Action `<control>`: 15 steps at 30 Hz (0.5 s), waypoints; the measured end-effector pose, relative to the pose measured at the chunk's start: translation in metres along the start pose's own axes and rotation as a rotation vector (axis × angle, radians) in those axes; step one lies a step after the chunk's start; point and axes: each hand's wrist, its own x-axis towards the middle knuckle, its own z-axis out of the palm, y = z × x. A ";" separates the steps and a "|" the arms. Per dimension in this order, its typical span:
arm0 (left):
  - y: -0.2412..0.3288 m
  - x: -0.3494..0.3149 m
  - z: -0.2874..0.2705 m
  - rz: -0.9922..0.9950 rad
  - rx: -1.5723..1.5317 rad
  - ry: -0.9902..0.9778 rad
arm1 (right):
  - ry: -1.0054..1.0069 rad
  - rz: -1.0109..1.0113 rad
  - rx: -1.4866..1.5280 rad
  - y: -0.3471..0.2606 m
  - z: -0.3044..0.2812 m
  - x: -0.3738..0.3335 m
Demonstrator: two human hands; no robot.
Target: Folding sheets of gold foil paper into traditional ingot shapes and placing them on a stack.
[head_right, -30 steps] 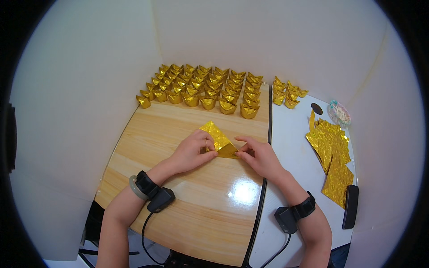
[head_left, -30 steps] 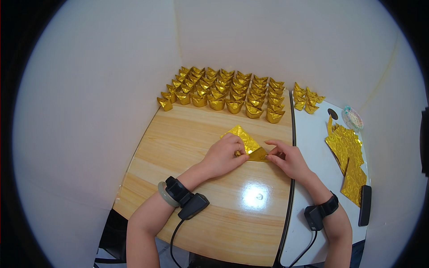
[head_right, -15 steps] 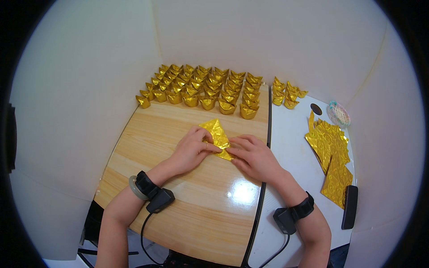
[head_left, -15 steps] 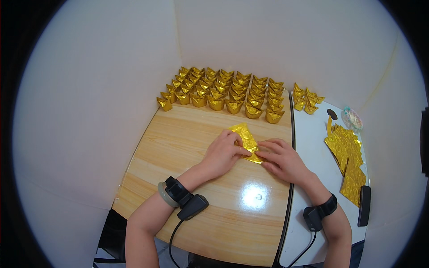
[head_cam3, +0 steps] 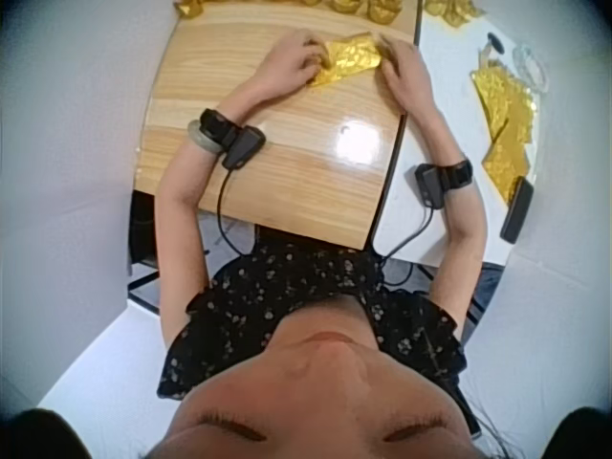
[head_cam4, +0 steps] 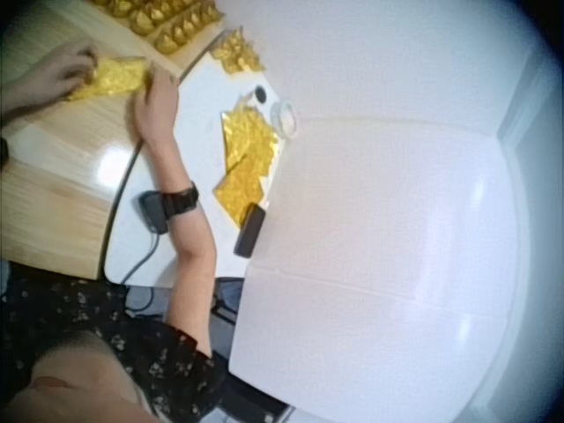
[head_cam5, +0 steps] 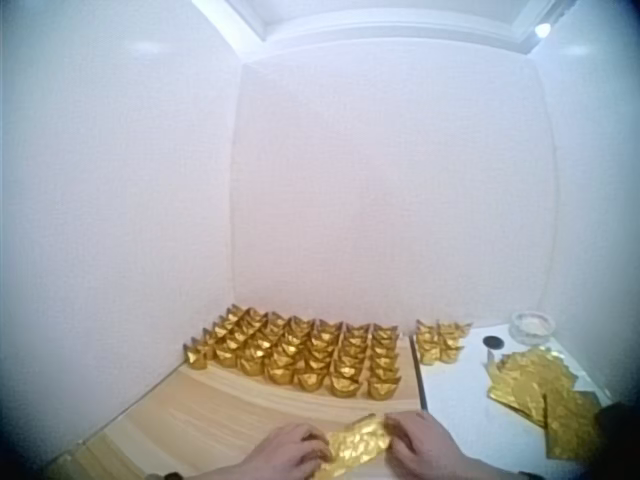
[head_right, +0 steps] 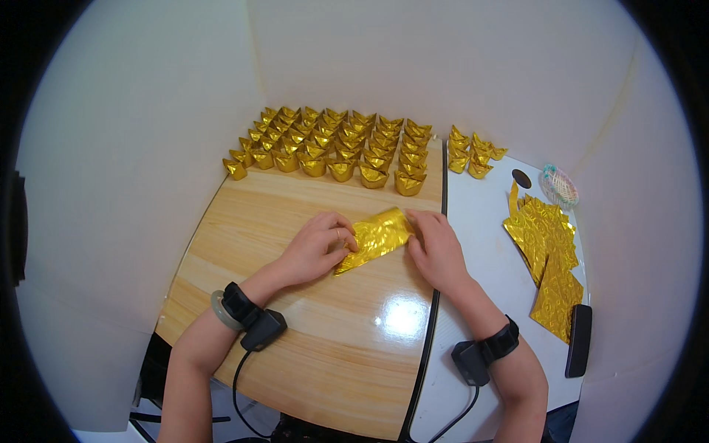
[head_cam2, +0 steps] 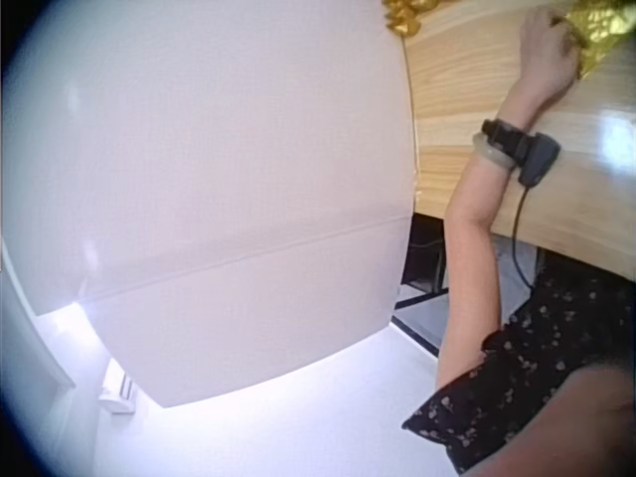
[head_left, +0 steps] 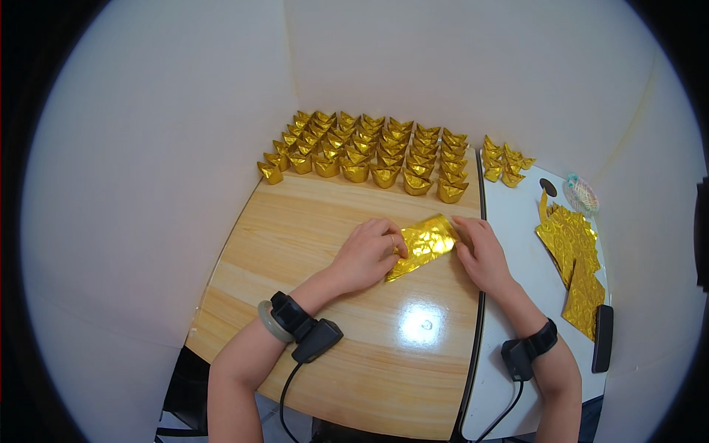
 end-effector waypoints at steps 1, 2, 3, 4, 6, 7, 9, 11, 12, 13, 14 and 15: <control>-0.002 0.000 0.000 -0.001 0.000 -0.001 | -0.002 0.045 -0.031 0.003 0.002 0.000; -0.003 0.000 -0.001 0.012 -0.031 -0.034 | -0.004 0.091 -0.062 0.005 0.004 -0.001; -0.004 0.000 0.000 0.025 -0.063 -0.067 | -0.005 0.091 -0.062 0.005 0.005 -0.001; -0.004 0.000 0.000 0.024 -0.064 -0.067 | -0.007 0.136 0.074 0.005 0.007 -0.001; -0.004 -0.001 0.000 0.017 -0.073 -0.075 | -0.009 0.182 0.209 0.001 0.007 0.000; -0.004 -0.001 -0.001 0.016 -0.072 -0.074 | 0.003 0.288 0.418 -0.004 0.004 0.003; -0.005 -0.002 -0.003 0.018 -0.098 -0.092 | 0.012 0.392 0.627 -0.010 0.001 0.005; -0.005 -0.001 -0.004 0.026 -0.105 -0.106 | -0.054 0.406 0.723 -0.013 -0.001 0.004; -0.005 0.000 -0.004 0.032 -0.112 -0.119 | -0.054 0.405 0.723 -0.010 -0.002 0.003; -0.005 0.000 -0.005 0.032 -0.112 -0.117 | -0.168 0.356 0.707 -0.006 -0.003 0.003; -0.006 0.000 -0.005 0.040 -0.119 -0.133 | -0.281 0.307 0.690 -0.005 -0.003 0.003; -0.006 0.001 -0.006 0.048 -0.125 -0.149 | -0.282 0.306 0.689 -0.006 -0.007 0.003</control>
